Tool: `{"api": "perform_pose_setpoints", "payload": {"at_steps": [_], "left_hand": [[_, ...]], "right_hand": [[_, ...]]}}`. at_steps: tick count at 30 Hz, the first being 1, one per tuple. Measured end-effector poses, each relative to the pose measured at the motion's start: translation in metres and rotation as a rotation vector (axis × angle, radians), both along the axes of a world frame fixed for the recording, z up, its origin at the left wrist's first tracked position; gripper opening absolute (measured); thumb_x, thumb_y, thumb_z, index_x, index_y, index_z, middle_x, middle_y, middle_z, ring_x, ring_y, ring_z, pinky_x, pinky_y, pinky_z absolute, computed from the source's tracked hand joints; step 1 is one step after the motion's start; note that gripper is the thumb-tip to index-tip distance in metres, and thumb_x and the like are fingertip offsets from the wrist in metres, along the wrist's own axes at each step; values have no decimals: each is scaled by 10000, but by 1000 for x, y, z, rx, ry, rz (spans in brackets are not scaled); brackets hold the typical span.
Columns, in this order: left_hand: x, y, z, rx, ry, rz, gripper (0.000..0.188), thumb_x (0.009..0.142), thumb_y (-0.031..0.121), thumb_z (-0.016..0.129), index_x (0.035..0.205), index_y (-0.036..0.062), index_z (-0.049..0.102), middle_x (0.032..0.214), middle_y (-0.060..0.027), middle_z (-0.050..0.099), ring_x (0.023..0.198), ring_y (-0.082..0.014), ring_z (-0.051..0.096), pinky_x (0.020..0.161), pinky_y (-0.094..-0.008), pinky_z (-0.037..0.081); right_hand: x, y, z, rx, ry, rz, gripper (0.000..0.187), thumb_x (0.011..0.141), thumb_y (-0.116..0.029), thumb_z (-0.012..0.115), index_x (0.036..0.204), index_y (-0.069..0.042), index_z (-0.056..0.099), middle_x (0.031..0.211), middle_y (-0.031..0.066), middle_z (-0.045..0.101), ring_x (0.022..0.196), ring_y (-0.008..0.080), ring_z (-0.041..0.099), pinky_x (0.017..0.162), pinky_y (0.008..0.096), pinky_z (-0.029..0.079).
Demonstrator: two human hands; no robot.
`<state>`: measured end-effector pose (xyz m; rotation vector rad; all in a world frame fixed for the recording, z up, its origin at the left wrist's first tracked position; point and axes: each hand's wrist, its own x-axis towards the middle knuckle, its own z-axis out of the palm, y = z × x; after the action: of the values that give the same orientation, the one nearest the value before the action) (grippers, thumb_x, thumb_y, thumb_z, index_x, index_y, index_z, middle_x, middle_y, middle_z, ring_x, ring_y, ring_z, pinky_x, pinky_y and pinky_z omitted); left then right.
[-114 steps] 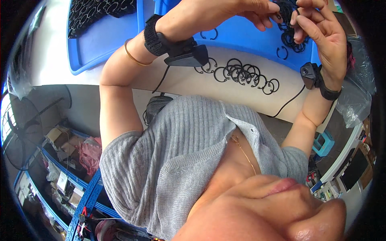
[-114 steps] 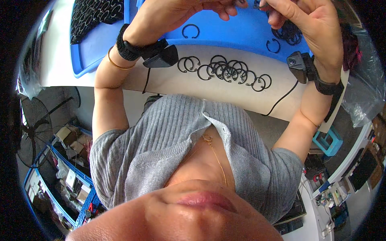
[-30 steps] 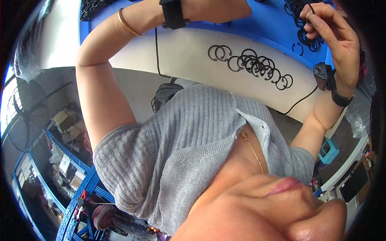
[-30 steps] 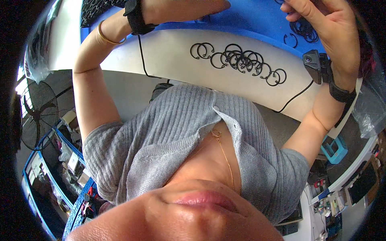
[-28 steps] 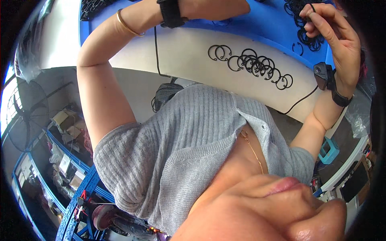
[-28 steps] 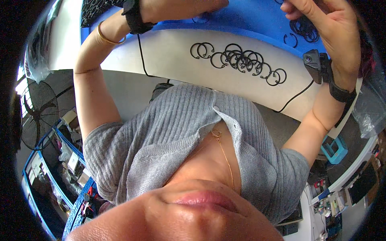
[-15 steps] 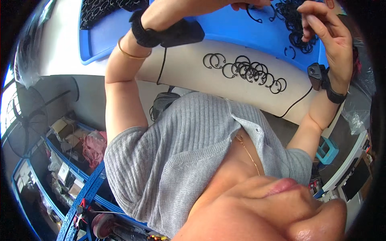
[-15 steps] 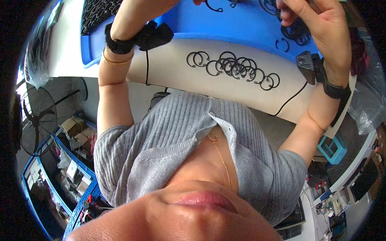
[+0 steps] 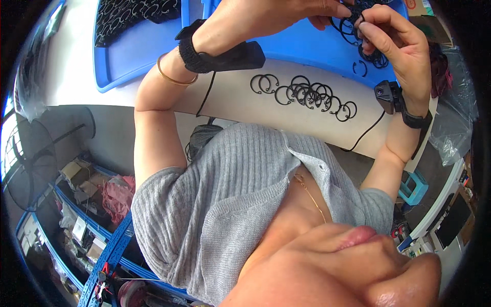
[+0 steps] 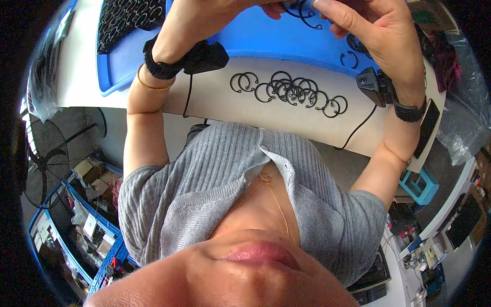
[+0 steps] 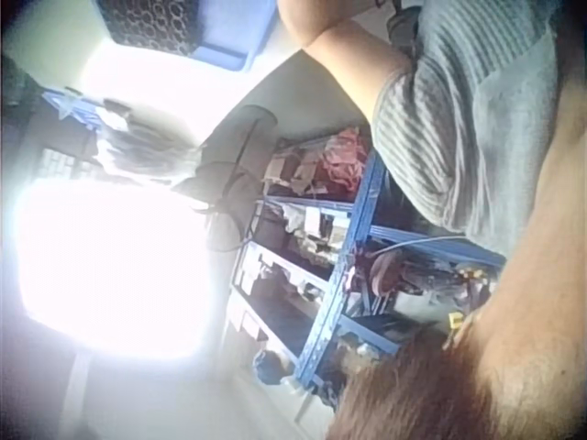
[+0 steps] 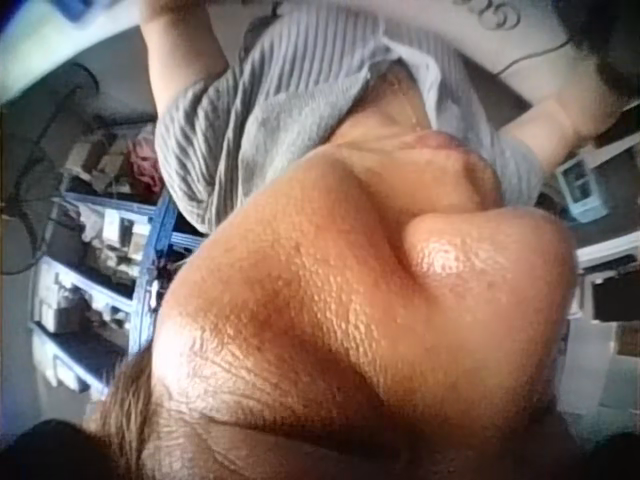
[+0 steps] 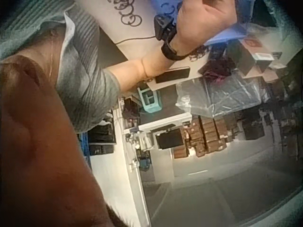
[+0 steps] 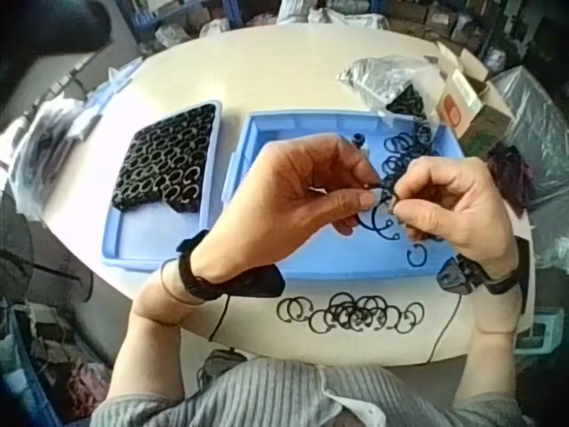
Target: Inspecting and sorting small black circular rings on a blue tray.
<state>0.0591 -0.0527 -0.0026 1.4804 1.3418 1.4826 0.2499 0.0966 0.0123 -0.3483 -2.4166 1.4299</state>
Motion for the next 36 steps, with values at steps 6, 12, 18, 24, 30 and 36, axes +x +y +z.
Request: {"api": "perform_pose_setpoints", "payload": {"at_steps": [6,12,18,24,30,36], "left_hand": [[-9,11,-16,-60,-312,-202,114,985,55,703,1046,-8,629,869,-46,707,752,-101,697,667,-244,592],[-7,15,-25,223,-282,-189,117,966,-7,700,1055,-7,624,1002,-64,700,907,-128,711,805,-265,617],[-2,11,-14,273,68,-104,282,875,-95,745,1109,-10,613,1102,-91,683,1000,-161,710,898,-300,621],[5,12,-23,389,51,-112,483,814,-97,799,1224,5,565,1186,-105,660,978,-175,714,881,-312,630],[3,8,-11,338,164,-49,549,793,-94,813,1263,5,547,1209,-111,654,959,-168,710,839,-312,617],[-8,14,-10,516,488,28,572,782,-66,814,1277,-11,532,1185,-141,654,1028,-255,696,878,-353,578]], "right_hand": [[15,32,-17,8,9,128,244,1042,-165,637,1187,20,701,1055,68,720,813,85,630,727,234,530],[11,52,-23,-152,-43,177,325,1078,-255,587,1205,27,690,1065,76,726,811,104,646,684,239,529],[4,29,-13,-344,-106,36,209,1028,-222,669,1043,-13,655,861,31,671,699,81,621,608,233,513],[1,20,-5,-270,-75,-21,265,1009,-244,703,871,-33,620,727,25,640,588,82,610,540,234,513],[1,18,-2,-237,-67,0,266,1012,-242,701,869,-32,623,730,28,645,593,80,612,535,233,502],[1,18,-4,-181,-71,-49,268,1013,-246,700,868,-27,647,737,31,657,594,76,611,536,230,502]]}}
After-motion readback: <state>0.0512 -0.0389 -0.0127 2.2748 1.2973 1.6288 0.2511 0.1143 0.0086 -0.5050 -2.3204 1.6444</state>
